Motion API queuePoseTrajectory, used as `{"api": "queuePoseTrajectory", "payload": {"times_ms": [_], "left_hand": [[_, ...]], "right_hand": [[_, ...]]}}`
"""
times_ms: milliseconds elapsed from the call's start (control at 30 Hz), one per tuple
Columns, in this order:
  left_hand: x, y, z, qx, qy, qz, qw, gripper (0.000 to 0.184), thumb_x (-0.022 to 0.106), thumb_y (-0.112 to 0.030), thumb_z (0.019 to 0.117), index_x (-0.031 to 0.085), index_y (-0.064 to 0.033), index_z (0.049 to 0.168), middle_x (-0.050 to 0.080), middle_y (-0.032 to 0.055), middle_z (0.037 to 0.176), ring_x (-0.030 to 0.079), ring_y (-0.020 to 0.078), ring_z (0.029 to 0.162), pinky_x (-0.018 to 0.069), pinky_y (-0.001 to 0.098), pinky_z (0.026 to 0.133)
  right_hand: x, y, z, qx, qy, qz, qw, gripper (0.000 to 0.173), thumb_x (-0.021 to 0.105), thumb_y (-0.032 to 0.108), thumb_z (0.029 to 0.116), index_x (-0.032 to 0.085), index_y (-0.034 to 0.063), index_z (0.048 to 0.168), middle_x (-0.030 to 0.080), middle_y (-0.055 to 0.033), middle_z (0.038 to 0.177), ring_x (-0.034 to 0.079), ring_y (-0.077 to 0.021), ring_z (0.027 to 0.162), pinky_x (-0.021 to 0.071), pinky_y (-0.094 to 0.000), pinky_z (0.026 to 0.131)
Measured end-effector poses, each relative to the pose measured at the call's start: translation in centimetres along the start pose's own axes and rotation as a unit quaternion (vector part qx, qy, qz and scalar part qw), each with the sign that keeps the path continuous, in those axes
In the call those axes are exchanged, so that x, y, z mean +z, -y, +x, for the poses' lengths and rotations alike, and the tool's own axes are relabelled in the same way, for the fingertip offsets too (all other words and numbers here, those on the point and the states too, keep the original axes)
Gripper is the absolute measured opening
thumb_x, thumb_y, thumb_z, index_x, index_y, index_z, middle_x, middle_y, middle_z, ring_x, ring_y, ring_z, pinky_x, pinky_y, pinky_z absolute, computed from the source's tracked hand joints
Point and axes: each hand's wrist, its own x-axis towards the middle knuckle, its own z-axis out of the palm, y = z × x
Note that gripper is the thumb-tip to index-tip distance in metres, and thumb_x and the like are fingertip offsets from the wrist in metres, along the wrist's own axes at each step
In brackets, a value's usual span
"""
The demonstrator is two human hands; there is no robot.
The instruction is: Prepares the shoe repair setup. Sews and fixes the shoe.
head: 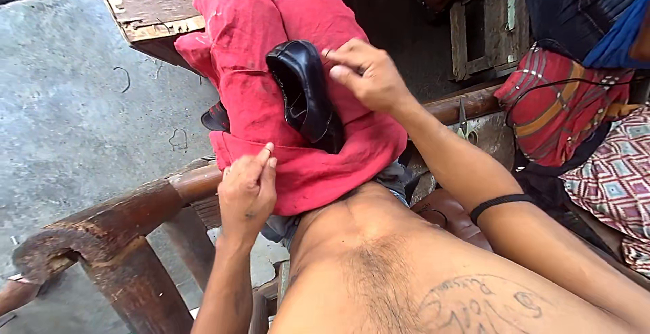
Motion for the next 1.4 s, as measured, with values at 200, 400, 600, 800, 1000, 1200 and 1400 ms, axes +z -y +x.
{"api": "queuePoseTrajectory", "payload": {"times_ms": [200,400,600,800,1000,1200,1400], "left_hand": [[-0.6,-3.3,11.2,-0.087,0.156,-0.159,0.971,0.06,0.057,-0.051,0.101,0.056,-0.0107,0.145,0.071,0.002,0.127,0.071,0.0082,0.095,0.0607,0.0357,0.083],[2.0,-3.4,15.6,-0.105,0.239,-0.134,0.956,0.034,0.077,-0.039,0.0905,0.072,-0.016,0.115,0.076,-0.002,0.103,0.073,0.0087,0.095,0.0613,0.0398,0.088],[2.0,-2.9,15.2,-0.138,0.231,-0.357,0.894,0.026,0.075,-0.003,0.0903,0.07,-0.0046,0.116,0.078,0.0028,0.099,0.075,0.0103,0.088,0.063,0.0287,0.083],[2.1,-2.9,15.4,-0.145,0.225,-0.376,0.887,0.025,0.075,-0.001,0.0902,0.07,-0.0032,0.115,0.078,0.0034,0.098,0.075,0.0102,0.089,0.063,0.0283,0.083],[2.4,-2.2,15.3,-0.101,0.244,-0.394,0.88,0.021,0.068,-0.002,0.0956,0.067,-0.0019,0.117,0.077,0.0031,0.1,0.074,0.0091,0.09,0.0623,0.0275,0.084],[2.3,-1.5,16.0,-0.074,0.285,-0.398,0.869,0.013,0.065,-0.003,0.0978,0.067,-0.0023,0.111,0.076,0.0014,0.094,0.073,0.0074,0.085,0.0619,0.0262,0.08],[2.0,-1.8,16.7,-0.103,0.305,-0.385,0.865,0.011,0.063,-0.005,0.0998,0.069,-0.0023,0.109,0.076,0.0028,0.091,0.073,0.0081,0.082,0.0619,0.0262,0.076]], "right_hand": [[0.2,-4.8,-1.2,0.063,-0.229,0.297,0.925,0.022,0.044,0.001,0.0977,0.057,-0.0007,0.115,0.062,-0.0116,0.122,0.066,-0.0167,0.091,0.0586,-0.0333,0.073],[-3.1,-0.8,-2.9,0.068,-0.172,0.123,0.975,0.045,0.031,0.017,0.1113,0.028,-0.0046,0.151,0.063,-0.0057,0.088,0.06,-0.0154,0.058,0.0551,-0.0345,0.048],[-0.7,0.6,-3.7,0.049,0.03,-0.078,0.995,0.037,0.044,0.025,0.1091,0.069,0.0241,0.136,0.075,0.0,0.119,0.071,-0.014,0.103,0.0559,-0.0444,0.09],[-1.0,0.4,-2.9,0.046,0.069,-0.091,0.992,0.038,0.043,0.024,0.1093,0.068,0.026,0.139,0.074,-0.0009,0.123,0.07,-0.0163,0.111,0.0549,-0.0467,0.093],[-3.2,2.3,-0.8,0.047,0.175,-0.226,0.957,0.042,0.039,0.026,0.1089,0.064,0.0312,0.142,0.075,-0.0093,0.113,0.071,-0.034,0.102,0.0534,-0.0604,0.079],[-5.4,3.5,4.4,0.028,0.327,-0.221,0.919,0.032,0.044,0.023,0.1061,0.074,0.0221,0.118,0.072,-0.0032,0.098,0.068,-0.023,0.097,0.0516,-0.0519,0.081],[-2.8,3.7,6.3,0.017,0.337,-0.237,0.911,0.025,0.046,0.023,0.1046,0.062,0.0138,0.089,0.061,-0.0053,0.081,0.062,-0.0246,0.082,0.0469,-0.0502,0.069]]}}
